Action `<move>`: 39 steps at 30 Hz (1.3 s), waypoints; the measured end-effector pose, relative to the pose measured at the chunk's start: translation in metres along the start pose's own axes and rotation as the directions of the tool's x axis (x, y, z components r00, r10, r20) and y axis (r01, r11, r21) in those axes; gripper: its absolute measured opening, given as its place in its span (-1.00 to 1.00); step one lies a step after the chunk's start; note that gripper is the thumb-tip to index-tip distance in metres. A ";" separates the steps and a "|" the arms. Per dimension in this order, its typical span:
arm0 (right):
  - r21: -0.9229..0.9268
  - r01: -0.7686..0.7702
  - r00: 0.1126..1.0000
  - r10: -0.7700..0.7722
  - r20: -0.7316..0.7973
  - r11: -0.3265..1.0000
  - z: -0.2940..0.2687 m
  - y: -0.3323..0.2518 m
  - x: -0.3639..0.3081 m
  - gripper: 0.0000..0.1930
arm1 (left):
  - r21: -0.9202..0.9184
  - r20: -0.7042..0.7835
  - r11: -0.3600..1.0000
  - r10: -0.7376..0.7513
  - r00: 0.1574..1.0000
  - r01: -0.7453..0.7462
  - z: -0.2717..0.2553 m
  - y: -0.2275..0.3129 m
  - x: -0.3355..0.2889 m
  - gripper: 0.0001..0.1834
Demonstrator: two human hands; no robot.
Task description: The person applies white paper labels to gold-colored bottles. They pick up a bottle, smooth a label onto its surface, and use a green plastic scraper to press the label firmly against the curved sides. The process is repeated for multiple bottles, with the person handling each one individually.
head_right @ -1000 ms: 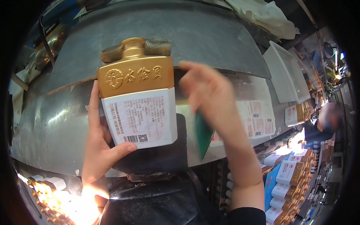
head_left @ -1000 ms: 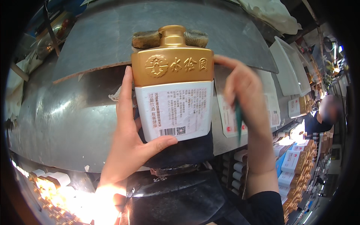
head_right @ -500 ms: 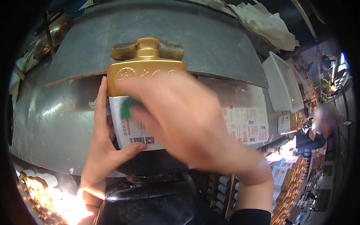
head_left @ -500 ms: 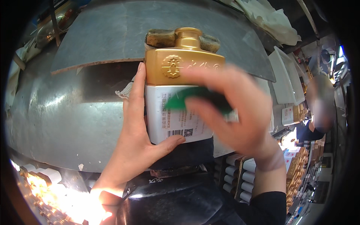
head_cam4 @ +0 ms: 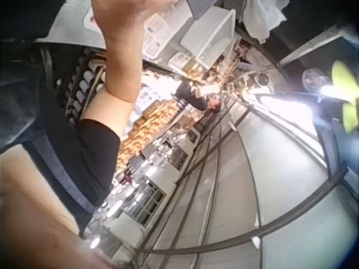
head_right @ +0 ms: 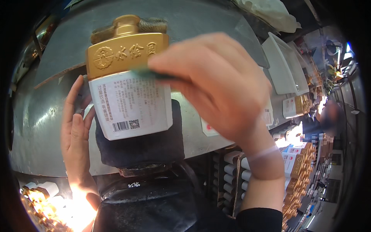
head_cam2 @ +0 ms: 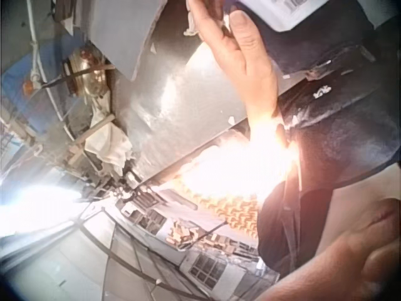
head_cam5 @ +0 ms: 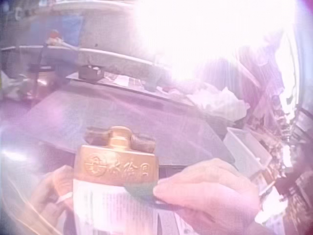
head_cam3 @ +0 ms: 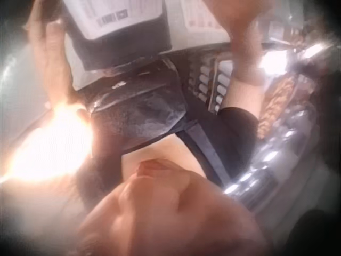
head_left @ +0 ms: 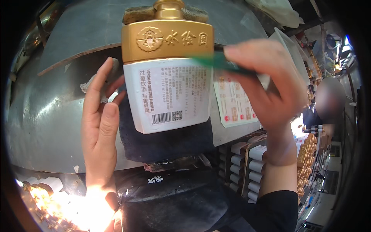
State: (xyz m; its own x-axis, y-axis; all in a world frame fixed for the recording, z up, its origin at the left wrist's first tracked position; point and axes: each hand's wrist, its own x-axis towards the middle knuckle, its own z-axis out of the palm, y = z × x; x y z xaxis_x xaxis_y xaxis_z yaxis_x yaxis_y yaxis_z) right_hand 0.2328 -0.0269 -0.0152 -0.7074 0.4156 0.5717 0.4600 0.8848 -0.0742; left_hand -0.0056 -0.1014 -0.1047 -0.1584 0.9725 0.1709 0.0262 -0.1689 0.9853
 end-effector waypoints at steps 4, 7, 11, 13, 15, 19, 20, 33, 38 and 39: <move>0.003 0.123 0.992 -0.123 -0.026 0.992 0.007 -0.016 -0.028 -0.82 | -0.027 0.008 0.998 0.052 0.999 -0.052 -0.004 -0.006 -0.005 -0.40; 0.129 0.048 0.970 -0.077 0.230 0.990 -0.001 -0.027 -0.044 -0.82 | -0.038 -0.042 0.999 0.006 0.999 -0.008 -0.007 -0.014 -0.012 -0.42; 0.011 -0.013 0.997 0.014 -0.071 1.000 0.007 -0.007 -0.009 -0.70 | -0.032 -0.066 0.999 0.013 0.998 -0.015 -0.006 -0.006 -0.009 -0.42; 0.078 0.114 0.980 -0.099 -0.171 0.990 0.032 -0.022 -0.017 -0.80 | -0.059 -0.068 0.998 0.028 0.997 -0.032 -0.004 -0.006 -0.009 -0.43; 0.207 0.194 0.977 -0.171 -0.126 0.959 0.047 -0.050 -0.035 -0.88 | -0.098 -0.035 0.995 0.023 0.999 -0.026 -0.003 -0.010 -0.008 -0.44; 0.217 0.172 0.982 -0.185 0.041 0.961 0.039 -0.038 -0.012 -0.79 | -0.086 -0.080 0.996 -0.004 0.997 -0.003 -0.012 -0.012 -0.014 -0.47; 0.161 0.213 0.970 -0.228 0.080 0.964 0.037 -0.035 -0.008 -0.77 | -0.088 -0.091 0.996 -0.004 0.996 -0.004 -0.013 -0.010 -0.013 -0.48; 0.436 0.056 0.896 -0.238 0.375 0.898 0.041 -0.065 0.014 -0.89 | -0.113 -0.059 0.993 -0.027 0.998 0.021 -0.017 -0.011 -0.007 -0.52; 0.217 0.323 0.943 -0.333 0.011 0.921 0.047 -0.037 0.000 -0.89 | -0.072 -0.036 0.997 0.001 0.999 -0.003 -0.014 -0.013 -0.004 -0.53; 0.215 0.303 0.949 -0.315 0.022 0.928 0.039 -0.038 -0.004 -0.91 | -0.069 -0.034 0.998 -0.009 0.999 0.006 -0.011 -0.013 -0.002 -0.53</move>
State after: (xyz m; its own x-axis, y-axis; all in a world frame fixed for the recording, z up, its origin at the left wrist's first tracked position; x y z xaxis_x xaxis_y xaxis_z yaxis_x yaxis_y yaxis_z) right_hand 0.1976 -0.0537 -0.0469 -0.8279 0.1207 0.5477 0.0975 0.9927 -0.0714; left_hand -0.0162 -0.1033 -0.1182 -0.1925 0.9678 0.1622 -0.0433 -0.1735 0.9839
